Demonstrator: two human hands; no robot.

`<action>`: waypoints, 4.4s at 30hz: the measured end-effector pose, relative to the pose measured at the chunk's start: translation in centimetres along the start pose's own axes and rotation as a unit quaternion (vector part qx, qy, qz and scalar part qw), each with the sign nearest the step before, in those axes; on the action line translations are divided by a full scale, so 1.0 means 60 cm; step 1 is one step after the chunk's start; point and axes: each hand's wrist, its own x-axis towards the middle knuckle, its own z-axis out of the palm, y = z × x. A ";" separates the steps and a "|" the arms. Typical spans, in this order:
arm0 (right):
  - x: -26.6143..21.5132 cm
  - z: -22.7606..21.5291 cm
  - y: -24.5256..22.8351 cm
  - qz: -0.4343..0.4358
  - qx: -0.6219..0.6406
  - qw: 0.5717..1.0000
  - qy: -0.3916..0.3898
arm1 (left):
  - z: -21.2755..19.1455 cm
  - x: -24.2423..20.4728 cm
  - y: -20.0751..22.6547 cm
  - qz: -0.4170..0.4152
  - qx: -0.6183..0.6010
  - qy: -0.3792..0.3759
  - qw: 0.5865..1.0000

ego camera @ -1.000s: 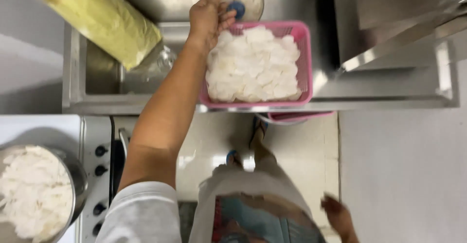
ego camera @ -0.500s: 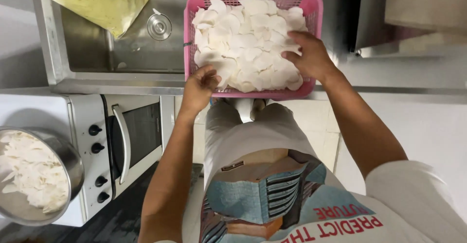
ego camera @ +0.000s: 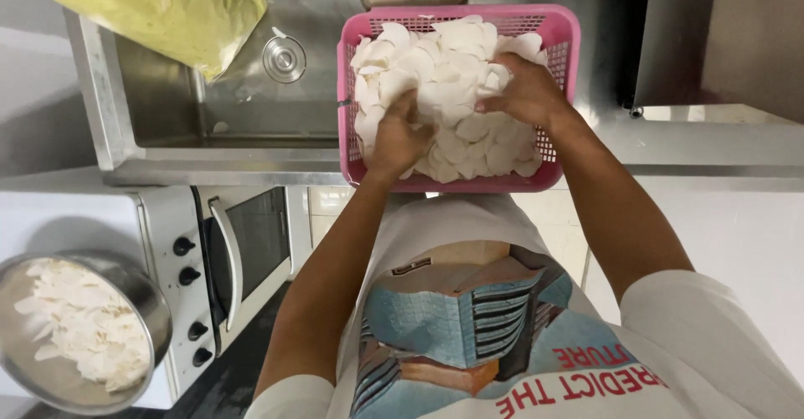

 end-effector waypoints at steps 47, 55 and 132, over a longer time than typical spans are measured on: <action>-0.139 -0.168 -0.248 -0.231 0.199 0.940 0.152 | -0.188 -0.037 0.387 0.220 -0.045 -0.129 0.966; 0.027 -0.250 -0.365 -0.439 0.144 0.855 0.236 | -0.258 0.196 0.432 0.370 -0.113 -0.029 0.922; -0.114 -0.056 -0.148 0.007 0.430 0.900 0.074 | -0.058 -0.022 0.198 0.188 0.022 -0.067 0.980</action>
